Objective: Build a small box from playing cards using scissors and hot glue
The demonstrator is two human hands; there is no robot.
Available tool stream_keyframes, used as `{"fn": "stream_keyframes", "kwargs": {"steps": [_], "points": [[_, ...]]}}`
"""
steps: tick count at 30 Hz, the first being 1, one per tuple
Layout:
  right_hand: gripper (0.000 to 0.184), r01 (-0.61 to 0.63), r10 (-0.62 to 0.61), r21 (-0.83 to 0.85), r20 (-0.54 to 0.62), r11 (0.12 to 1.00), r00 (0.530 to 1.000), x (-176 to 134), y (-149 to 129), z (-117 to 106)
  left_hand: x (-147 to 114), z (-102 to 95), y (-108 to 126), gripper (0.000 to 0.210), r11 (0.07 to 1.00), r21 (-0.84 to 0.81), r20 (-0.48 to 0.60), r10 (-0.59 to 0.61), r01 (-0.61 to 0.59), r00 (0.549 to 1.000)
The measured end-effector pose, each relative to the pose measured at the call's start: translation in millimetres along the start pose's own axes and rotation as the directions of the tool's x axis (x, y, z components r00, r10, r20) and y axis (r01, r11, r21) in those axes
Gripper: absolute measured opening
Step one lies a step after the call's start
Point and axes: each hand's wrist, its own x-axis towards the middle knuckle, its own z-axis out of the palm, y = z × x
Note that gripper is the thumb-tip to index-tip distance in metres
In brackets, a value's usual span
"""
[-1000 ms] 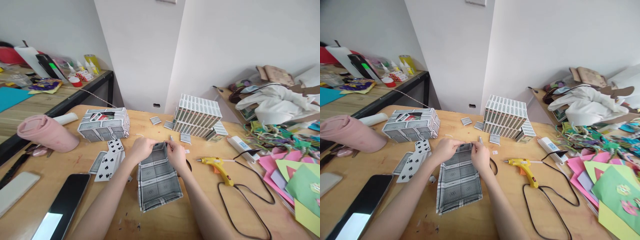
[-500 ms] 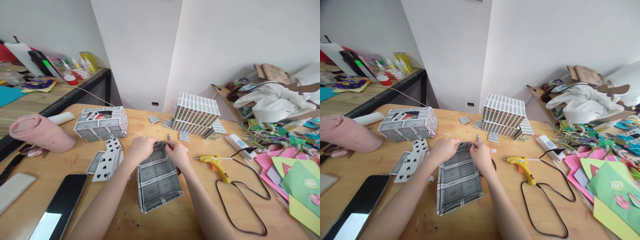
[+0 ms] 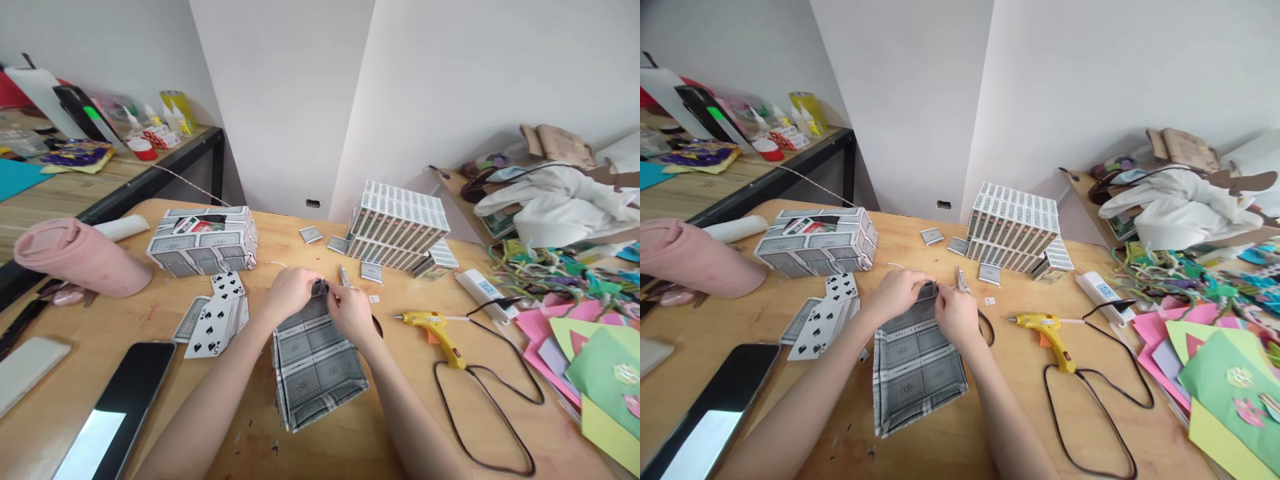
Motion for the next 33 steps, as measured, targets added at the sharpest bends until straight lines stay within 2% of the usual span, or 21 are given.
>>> {"fn": "stream_keyframes", "kwargs": {"steps": [19,28,33], "points": [[0.025,-0.034,0.035,-0.109,0.002,0.993,0.999,1,-3,2,-3,-2.5,7,0.037,0.999,0.042,-0.012,0.034,-0.033,0.999],[0.022,-0.069,0.073,-0.179,0.019,0.982,0.997,1,-11,-2,-5,1.0,3,0.033,0.986,0.073,0.018,0.147,-0.148,0.989],[0.023,-0.16,0.162,-0.207,-0.007,0.965,0.987,-11,-28,-7,-2,1.9,3,0.032,0.964,0.084,0.046,0.25,-0.253,0.967]]}}
